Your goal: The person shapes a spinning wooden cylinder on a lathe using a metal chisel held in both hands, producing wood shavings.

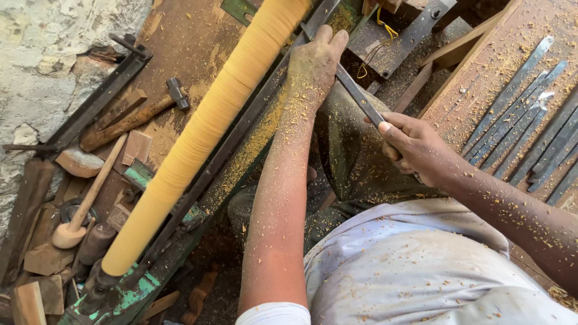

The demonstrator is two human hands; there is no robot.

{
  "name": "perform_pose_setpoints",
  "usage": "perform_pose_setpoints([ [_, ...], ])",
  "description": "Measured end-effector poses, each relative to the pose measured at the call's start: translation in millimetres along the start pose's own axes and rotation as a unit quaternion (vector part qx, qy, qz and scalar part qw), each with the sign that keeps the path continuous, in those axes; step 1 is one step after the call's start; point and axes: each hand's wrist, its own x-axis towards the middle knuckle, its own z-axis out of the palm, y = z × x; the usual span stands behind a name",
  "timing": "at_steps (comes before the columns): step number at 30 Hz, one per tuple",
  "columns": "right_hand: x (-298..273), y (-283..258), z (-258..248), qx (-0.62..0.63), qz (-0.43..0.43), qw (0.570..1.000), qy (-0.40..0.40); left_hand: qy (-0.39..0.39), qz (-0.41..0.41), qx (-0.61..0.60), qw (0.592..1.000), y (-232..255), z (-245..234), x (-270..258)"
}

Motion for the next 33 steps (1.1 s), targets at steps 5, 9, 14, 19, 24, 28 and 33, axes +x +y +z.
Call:
perform_pose_setpoints([
  [5, -1, -2, -1, 0.003, 0.000, 1.000, -0.014, -0.008, 0.000, -0.002, 1.000, 1, -5, -2],
  [9, 6, -11, -9, -0.042, 0.026, 0.999, -0.013, 0.019, 0.019, 0.000, 1.000, -5, -1, -1],
  [14, 4, -20, -19, -0.078, 0.039, 0.996, -0.018, 0.001, 0.001, -0.038, 0.999, -6, 3, 0],
  [19, 8, -25, -23, -0.118, 0.047, 0.992, -0.015, 0.005, 0.018, -0.003, 1.000, -8, 5, 1],
  [24, 5, -32, -28, -0.129, 0.054, 0.989, -0.037, -0.003, 0.022, -0.008, 1.000, -13, 7, -6],
  [28, 6, -37, -31, -0.177, 0.050, 0.982, -0.043, 0.011, 0.028, -0.037, 0.999, -18, 12, -10],
  [33, 9, -38, -35, -0.179, 0.047, 0.980, -0.065, 0.003, 0.011, -0.043, 0.999, -16, 9, -12],
])
